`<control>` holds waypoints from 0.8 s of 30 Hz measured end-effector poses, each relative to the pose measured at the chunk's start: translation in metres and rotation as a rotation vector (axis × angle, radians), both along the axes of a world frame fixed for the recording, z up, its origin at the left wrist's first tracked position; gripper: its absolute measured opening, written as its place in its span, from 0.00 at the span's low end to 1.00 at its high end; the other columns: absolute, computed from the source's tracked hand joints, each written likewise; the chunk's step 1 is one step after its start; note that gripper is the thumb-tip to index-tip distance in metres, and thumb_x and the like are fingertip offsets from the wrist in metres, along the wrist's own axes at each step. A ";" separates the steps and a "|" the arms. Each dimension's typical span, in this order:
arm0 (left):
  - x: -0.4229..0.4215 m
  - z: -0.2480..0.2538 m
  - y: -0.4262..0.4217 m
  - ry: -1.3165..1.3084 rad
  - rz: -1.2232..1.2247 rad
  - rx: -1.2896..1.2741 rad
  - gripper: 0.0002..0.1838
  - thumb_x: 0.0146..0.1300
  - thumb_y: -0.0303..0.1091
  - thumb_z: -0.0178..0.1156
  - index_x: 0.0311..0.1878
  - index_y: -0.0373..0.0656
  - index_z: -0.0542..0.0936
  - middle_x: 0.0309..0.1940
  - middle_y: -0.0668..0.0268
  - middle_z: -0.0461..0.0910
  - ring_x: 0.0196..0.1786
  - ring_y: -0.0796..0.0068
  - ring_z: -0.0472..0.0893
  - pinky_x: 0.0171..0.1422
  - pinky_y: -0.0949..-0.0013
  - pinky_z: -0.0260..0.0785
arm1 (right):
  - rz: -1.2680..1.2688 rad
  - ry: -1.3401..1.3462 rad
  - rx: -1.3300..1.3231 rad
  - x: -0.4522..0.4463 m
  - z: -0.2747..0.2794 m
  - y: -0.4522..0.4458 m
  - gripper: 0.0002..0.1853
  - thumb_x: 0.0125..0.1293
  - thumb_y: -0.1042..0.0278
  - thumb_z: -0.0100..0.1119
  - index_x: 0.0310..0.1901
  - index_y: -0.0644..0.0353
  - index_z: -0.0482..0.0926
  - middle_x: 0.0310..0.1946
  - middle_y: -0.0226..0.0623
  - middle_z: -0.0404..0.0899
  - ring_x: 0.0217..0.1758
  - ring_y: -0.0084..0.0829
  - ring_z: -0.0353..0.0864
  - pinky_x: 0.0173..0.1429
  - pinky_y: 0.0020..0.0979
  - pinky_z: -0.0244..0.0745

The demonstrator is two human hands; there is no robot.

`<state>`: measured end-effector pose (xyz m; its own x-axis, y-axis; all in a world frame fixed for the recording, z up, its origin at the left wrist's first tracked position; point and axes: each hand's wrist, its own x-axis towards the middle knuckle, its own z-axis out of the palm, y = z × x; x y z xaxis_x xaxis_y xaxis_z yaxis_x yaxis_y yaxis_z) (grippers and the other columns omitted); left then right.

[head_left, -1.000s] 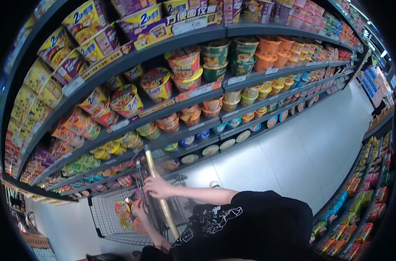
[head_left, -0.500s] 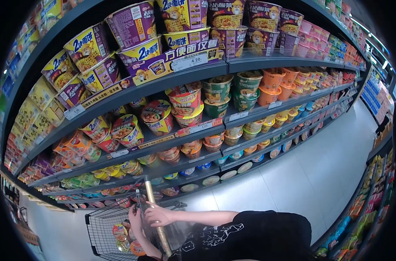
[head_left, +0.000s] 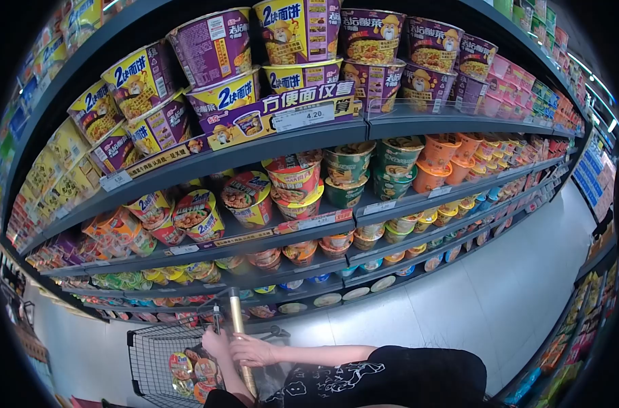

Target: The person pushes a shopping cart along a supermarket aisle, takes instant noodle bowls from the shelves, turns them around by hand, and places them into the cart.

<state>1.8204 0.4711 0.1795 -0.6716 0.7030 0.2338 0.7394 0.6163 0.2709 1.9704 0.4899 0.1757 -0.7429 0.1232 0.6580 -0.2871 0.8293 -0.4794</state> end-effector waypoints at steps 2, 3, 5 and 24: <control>0.002 0.001 0.003 0.001 -0.009 0.044 0.11 0.39 0.34 0.63 0.27 0.40 0.79 0.24 0.54 0.78 0.29 0.55 0.78 0.35 0.58 0.69 | -0.018 -0.013 0.003 0.002 -0.001 0.004 0.13 0.60 0.60 0.42 0.39 0.59 0.69 0.42 0.38 0.67 0.56 0.38 0.62 0.68 0.47 0.40; 0.003 -0.001 0.003 0.004 -0.022 0.086 0.11 0.39 0.34 0.63 0.27 0.40 0.79 0.23 0.54 0.77 0.29 0.55 0.77 0.36 0.58 0.69 | -0.007 -0.015 -0.003 0.003 -0.001 0.006 0.13 0.60 0.60 0.42 0.39 0.59 0.69 0.42 0.38 0.67 0.56 0.38 0.62 0.68 0.47 0.40; 0.000 -0.005 0.004 -0.025 0.000 0.108 0.10 0.40 0.35 0.64 0.24 0.40 0.78 0.22 0.55 0.77 0.29 0.54 0.77 0.36 0.57 0.68 | -0.047 -0.030 0.038 0.004 -0.003 0.011 0.13 0.60 0.60 0.42 0.40 0.59 0.69 0.43 0.38 0.67 0.56 0.38 0.61 0.68 0.48 0.41; 0.016 -0.002 0.028 -0.047 -0.037 0.090 0.12 0.43 0.34 0.63 0.18 0.37 0.72 0.16 0.56 0.74 0.24 0.54 0.75 0.29 0.58 0.66 | -0.085 0.028 -0.010 0.018 0.000 0.033 0.13 0.48 0.66 0.50 0.36 0.61 0.70 0.40 0.39 0.66 0.55 0.37 0.63 0.66 0.48 0.46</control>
